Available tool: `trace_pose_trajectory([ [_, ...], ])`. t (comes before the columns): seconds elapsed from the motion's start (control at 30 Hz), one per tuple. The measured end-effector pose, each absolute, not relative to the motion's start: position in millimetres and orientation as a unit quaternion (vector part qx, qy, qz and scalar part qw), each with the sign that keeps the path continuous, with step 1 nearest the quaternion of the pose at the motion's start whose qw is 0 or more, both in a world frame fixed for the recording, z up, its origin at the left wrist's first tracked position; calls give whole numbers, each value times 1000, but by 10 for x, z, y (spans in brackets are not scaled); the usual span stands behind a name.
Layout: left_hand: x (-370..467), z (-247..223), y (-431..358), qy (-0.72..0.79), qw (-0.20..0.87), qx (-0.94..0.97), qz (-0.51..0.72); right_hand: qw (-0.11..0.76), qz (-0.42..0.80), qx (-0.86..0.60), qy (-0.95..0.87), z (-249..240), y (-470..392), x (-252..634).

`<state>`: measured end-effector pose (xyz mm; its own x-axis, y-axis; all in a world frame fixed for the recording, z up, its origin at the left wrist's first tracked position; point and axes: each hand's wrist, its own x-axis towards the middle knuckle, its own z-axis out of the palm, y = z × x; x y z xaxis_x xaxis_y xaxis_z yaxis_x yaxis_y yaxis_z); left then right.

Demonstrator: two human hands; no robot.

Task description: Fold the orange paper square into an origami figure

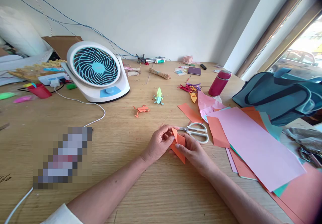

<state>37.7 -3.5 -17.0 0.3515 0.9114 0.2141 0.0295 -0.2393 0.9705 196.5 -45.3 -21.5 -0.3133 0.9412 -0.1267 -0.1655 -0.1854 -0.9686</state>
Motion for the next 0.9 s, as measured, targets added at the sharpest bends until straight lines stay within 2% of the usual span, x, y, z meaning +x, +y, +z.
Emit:
trace_pose_trajectory([
  [0.67,354,-84,-60,332,482,665,464,424,622,-393,-528,-182,-456,1960],
  [0.9,349,-109,-55,335,501,653,459,453,535,-438,-562,-253,-439,1971],
])
